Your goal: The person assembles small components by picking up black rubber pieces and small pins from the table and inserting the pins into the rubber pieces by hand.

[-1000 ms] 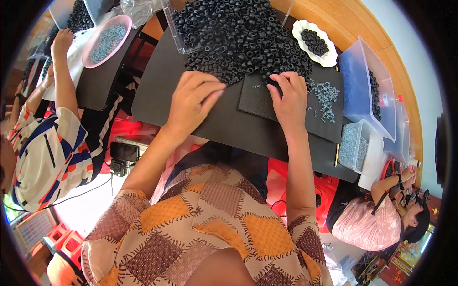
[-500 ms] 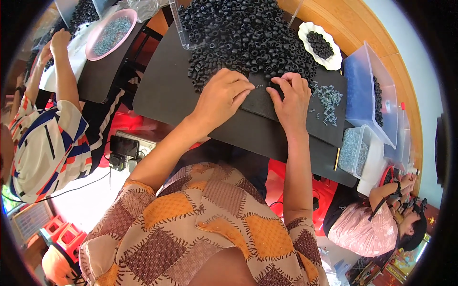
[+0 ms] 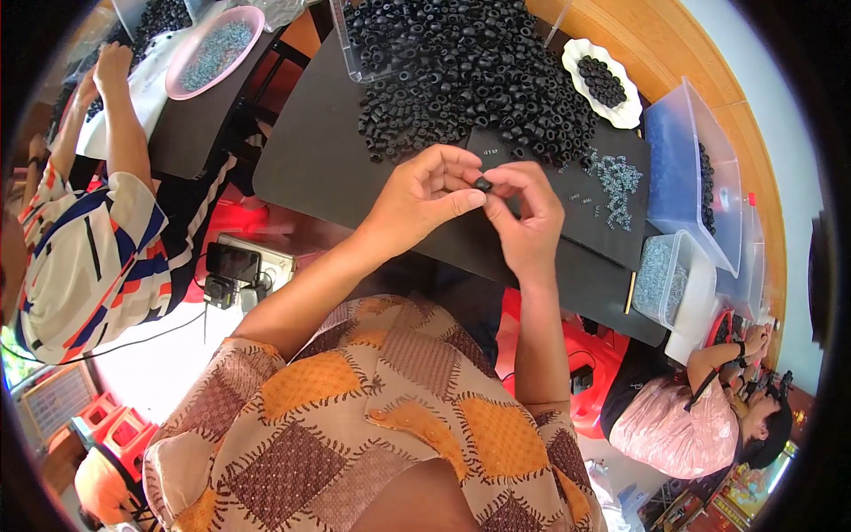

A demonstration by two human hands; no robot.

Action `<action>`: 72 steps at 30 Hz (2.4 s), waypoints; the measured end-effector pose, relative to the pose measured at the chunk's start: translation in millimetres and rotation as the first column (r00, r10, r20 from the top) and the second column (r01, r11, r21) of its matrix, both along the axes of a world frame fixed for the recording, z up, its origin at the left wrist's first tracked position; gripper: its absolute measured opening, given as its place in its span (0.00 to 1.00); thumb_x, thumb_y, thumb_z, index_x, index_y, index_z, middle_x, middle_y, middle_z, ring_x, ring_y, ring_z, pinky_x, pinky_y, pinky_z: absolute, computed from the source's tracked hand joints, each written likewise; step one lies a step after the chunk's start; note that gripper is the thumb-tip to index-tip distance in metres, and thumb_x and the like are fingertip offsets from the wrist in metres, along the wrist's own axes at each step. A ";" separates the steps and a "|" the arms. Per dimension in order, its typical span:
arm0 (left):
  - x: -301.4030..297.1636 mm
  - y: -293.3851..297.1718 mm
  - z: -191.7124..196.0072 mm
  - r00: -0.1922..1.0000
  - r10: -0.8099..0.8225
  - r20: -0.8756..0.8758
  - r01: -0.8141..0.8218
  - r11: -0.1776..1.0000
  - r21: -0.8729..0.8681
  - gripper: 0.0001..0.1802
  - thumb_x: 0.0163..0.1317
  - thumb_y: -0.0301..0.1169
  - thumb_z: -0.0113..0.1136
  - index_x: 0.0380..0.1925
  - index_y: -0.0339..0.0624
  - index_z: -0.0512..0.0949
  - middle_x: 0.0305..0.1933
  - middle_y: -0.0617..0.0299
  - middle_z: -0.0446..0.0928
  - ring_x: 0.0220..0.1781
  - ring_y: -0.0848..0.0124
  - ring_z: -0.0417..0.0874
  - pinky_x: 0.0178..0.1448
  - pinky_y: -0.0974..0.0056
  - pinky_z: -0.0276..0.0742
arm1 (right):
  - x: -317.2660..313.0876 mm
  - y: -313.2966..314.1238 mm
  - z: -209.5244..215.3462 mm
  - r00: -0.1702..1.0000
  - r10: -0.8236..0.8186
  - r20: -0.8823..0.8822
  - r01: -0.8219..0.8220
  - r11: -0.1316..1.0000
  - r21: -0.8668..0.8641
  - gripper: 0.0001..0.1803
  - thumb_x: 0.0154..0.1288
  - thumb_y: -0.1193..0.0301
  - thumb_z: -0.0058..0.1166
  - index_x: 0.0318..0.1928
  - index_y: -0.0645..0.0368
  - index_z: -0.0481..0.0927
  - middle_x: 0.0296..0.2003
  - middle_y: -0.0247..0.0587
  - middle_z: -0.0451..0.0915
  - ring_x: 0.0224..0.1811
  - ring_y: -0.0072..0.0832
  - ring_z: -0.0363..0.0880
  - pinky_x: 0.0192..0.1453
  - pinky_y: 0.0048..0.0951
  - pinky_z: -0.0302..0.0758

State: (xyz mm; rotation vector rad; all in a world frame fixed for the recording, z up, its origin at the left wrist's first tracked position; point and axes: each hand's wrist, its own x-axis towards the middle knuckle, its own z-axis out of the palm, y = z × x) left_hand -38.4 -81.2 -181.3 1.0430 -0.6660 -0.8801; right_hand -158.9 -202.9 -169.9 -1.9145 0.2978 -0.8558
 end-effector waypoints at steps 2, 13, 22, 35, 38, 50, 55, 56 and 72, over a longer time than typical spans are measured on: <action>3.0 4.6 -15.1 1.000 -0.020 -0.019 0.020 1.000 0.003 0.14 0.63 0.24 0.64 0.48 0.36 0.77 0.44 0.62 0.81 0.43 0.77 0.81 0.51 0.70 0.78 | 2.6 15.1 2.0 1.000 -0.004 -0.011 0.003 0.994 -0.111 0.15 0.52 0.86 0.63 0.42 0.59 0.83 0.37 0.38 0.80 0.35 0.23 0.79 0.39 0.23 0.75; 37.4 39.7 -13.6 0.853 -0.135 -0.504 0.094 0.990 -0.106 0.14 0.69 0.26 0.58 0.53 0.41 0.77 0.55 0.52 0.79 0.49 0.71 0.85 0.53 0.71 0.84 | 11.9 -43.2 11.1 0.965 -0.208 -0.161 0.101 0.859 -0.502 0.12 0.57 0.82 0.61 0.42 0.59 0.84 0.37 0.40 0.82 0.39 0.37 0.82 0.44 0.30 0.79; 38.0 49.7 -7.3 0.829 -0.226 -0.511 0.119 0.965 -0.233 0.14 0.65 0.21 0.60 0.50 0.40 0.78 0.56 0.52 0.77 0.51 0.67 0.84 0.55 0.71 0.84 | 32.2 -48.7 0.3 0.936 -0.196 -0.291 -0.086 0.677 -0.731 0.08 0.52 0.79 0.63 0.34 0.59 0.81 0.34 0.37 0.77 0.39 0.37 0.77 0.43 0.36 0.76; 24.2 43.6 -10.3 0.958 -0.003 -0.287 -0.006 1.000 -0.031 0.13 0.61 0.20 0.64 0.46 0.34 0.79 0.46 0.58 0.82 0.49 0.71 0.84 0.58 0.67 0.78 | 15.8 26.2 35.2 0.992 0.049 -0.120 -0.073 0.976 -0.203 0.08 0.55 0.84 0.63 0.35 0.61 0.82 0.31 0.40 0.82 0.30 0.28 0.81 0.34 0.25 0.76; 23.3 47.8 -12.8 0.966 0.006 -0.258 -0.006 1.000 -0.002 0.13 0.61 0.20 0.65 0.46 0.34 0.79 0.46 0.57 0.82 0.49 0.71 0.84 0.58 0.66 0.78 | 16.9 32.3 35.7 0.988 0.046 -0.149 -0.083 0.965 -0.247 0.08 0.56 0.85 0.63 0.37 0.62 0.84 0.32 0.39 0.82 0.32 0.23 0.80 0.36 0.22 0.76; 26.2 55.4 -13.1 0.969 -0.002 -0.249 0.001 1.000 -0.005 0.12 0.60 0.20 0.66 0.44 0.33 0.80 0.47 0.57 0.82 0.49 0.72 0.83 0.56 0.67 0.79 | 27.0 42.5 30.5 0.985 0.025 -0.170 -0.069 0.962 -0.263 0.06 0.54 0.81 0.64 0.31 0.59 0.81 0.29 0.39 0.81 0.27 0.32 0.81 0.30 0.28 0.75; 28.6 57.2 -13.4 0.982 0.029 -0.186 -0.023 0.999 0.032 0.12 0.60 0.20 0.66 0.44 0.32 0.80 0.47 0.56 0.82 0.49 0.72 0.83 0.56 0.68 0.79 | 28.7 44.8 32.4 0.977 0.039 -0.209 -0.103 0.946 -0.307 0.06 0.54 0.81 0.64 0.32 0.59 0.81 0.29 0.39 0.81 0.28 0.33 0.81 0.31 0.29 0.76; 28.7 57.9 -13.3 0.982 0.031 -0.186 -0.026 0.999 0.032 0.12 0.60 0.20 0.66 0.44 0.32 0.80 0.47 0.56 0.82 0.49 0.72 0.83 0.56 0.68 0.79 | 28.9 46.0 33.1 0.973 0.035 -0.226 -0.111 0.936 -0.334 0.06 0.54 0.80 0.64 0.32 0.59 0.81 0.29 0.40 0.81 0.28 0.34 0.81 0.31 0.29 0.76; 32.6 63.0 -10.5 0.955 -0.011 -0.295 0.041 0.995 0.096 0.11 0.59 0.20 0.66 0.43 0.34 0.79 0.44 0.57 0.82 0.45 0.73 0.83 0.53 0.68 0.79 | 34.8 50.5 31.5 0.978 0.063 -0.197 -0.106 0.970 -0.219 0.05 0.55 0.79 0.65 0.32 0.60 0.82 0.28 0.39 0.81 0.28 0.31 0.81 0.32 0.29 0.76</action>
